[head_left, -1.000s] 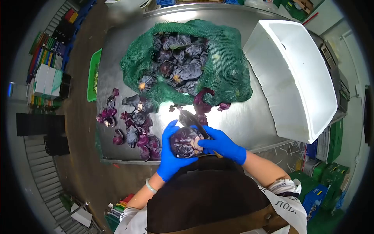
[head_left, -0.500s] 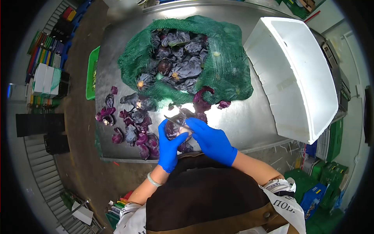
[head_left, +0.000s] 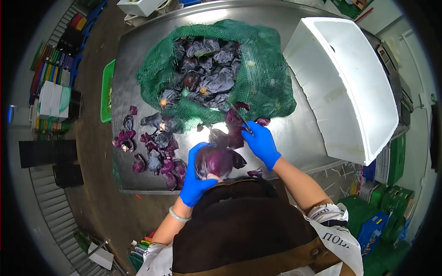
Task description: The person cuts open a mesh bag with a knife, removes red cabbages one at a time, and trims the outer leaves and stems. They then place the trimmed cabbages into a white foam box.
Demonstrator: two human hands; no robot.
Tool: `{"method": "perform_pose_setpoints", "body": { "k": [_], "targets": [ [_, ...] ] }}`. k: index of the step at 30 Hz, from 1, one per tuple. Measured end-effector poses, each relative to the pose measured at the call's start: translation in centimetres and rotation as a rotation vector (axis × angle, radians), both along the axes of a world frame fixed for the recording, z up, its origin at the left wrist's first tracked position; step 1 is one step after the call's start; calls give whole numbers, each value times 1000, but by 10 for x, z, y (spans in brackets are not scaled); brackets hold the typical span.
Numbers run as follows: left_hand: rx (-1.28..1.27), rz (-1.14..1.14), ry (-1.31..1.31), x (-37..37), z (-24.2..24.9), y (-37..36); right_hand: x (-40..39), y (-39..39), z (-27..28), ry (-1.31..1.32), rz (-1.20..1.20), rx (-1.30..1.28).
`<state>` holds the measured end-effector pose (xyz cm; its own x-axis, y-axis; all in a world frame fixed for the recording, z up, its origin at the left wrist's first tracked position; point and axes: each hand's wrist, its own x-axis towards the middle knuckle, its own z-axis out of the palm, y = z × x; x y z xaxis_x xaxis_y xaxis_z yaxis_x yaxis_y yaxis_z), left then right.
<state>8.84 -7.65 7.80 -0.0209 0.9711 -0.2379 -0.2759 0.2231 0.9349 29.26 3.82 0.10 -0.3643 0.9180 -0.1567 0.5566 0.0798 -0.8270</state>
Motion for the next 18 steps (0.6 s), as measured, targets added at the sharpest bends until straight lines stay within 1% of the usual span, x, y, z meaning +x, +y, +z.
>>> {"method": "perform_pose_setpoints", "body": {
  "k": [1,2,3,5,6,7,8,10,11,12,14,16,17,18],
  "targets": [
    [86,-32,61,-4,-2,1,2,1,-10,-57,46,-26],
    [78,-53,152,-7,-3,6,4,0,-20,-115,97,-51],
    [63,-67,243,-10,-3,10,2,-7,-6,-52,112,31],
    [37,-72,385,-10,-2,18,-8,-14,35,235,69,-108],
    [36,-57,353,-9,0,19,-13,-15,45,378,43,-171],
    [36,-47,320,-8,2,21,-17,-17,35,587,89,-219],
    [32,-41,287,-6,3,22,-17,-20,40,598,50,-376],
    [-40,56,35,4,2,18,-15,-26,57,614,-31,-689],
    [-81,113,-87,10,3,18,-17,-29,50,685,-77,-707],
    [-123,170,-207,15,4,17,-17,-28,48,674,-79,-717],
    [-112,160,-153,17,-7,12,-16,-29,46,651,-85,-744],
    [-155,158,-143,14,-9,10,-11,-31,43,605,-53,-613],
    [-201,170,-94,11,-16,8,-8,-33,41,580,-39,-552],
    [-225,147,-90,8,-16,7,-7,-34,44,455,75,-218]
  ]
}}
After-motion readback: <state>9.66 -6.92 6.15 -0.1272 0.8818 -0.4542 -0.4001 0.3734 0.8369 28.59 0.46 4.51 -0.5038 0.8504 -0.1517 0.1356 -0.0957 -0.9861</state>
